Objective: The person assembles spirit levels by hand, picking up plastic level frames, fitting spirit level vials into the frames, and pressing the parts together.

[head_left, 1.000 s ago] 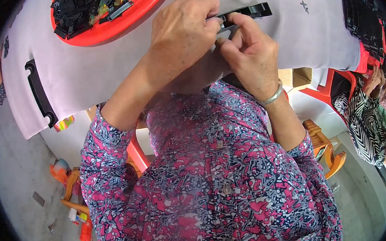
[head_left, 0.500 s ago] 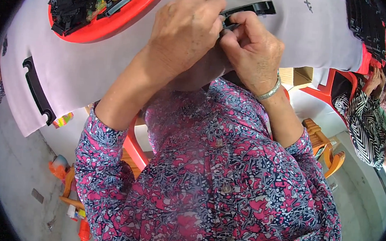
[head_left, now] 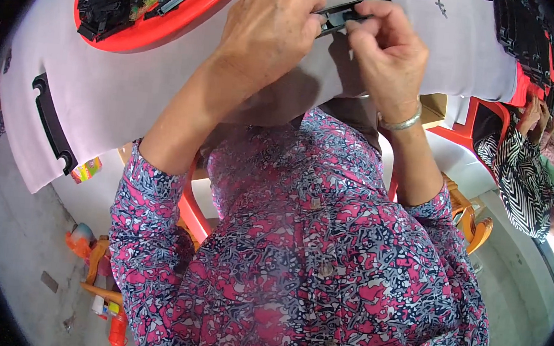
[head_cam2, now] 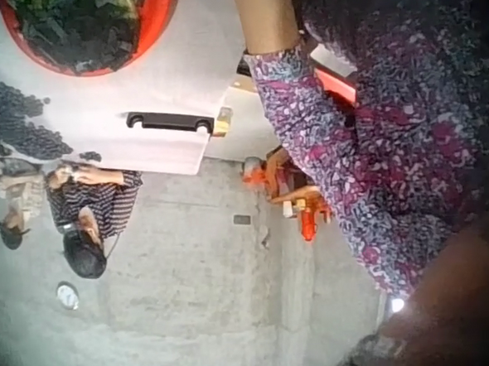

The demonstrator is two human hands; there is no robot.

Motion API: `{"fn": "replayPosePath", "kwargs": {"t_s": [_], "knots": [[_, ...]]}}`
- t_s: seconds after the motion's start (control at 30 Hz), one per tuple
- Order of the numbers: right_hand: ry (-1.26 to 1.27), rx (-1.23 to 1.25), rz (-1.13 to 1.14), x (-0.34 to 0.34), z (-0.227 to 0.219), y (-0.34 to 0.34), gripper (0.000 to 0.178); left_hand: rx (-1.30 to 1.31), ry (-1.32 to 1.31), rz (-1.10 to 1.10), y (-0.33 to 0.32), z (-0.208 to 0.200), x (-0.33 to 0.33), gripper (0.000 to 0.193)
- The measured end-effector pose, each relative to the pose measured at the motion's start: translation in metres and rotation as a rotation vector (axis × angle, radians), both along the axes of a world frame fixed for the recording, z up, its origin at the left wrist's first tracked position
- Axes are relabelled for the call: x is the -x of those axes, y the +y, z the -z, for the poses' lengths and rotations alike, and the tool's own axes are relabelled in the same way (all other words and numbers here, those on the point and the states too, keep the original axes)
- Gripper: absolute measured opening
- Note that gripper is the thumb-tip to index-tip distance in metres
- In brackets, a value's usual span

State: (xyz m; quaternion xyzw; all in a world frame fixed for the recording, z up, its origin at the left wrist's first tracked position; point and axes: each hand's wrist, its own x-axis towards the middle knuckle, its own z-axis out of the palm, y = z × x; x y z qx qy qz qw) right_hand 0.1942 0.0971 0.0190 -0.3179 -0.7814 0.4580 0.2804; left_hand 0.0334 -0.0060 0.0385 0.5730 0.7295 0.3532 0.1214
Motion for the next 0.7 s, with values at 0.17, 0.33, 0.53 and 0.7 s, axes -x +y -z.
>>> {"fn": "replayPosePath", "kwargs": {"t_s": [0.17, 0.33, 0.53, 0.7], "knots": [[-0.118, -0.287, -0.082, 0.02, -0.047, 0.021, 0.009, -0.212, -0.06, 0.016, -0.003, 0.006, 0.002, 0.006], [-0.346, -0.45, -0.586, 0.04, -0.051, 0.054, 0.014, 0.019, -0.164, -0.001, 0.002, -0.008, 0.004, 0.008], [-0.354, -0.195, -0.67, 0.051, -0.033, 0.062, 0.007, 0.089, -0.22, 0.042, 0.003, -0.004, 0.011, 0.011], [-0.304, -0.133, -0.607, 0.053, -0.022, 0.062, 0.008, 0.192, -0.286, 0.043, 0.006, -0.014, 0.015, 0.015]]}}
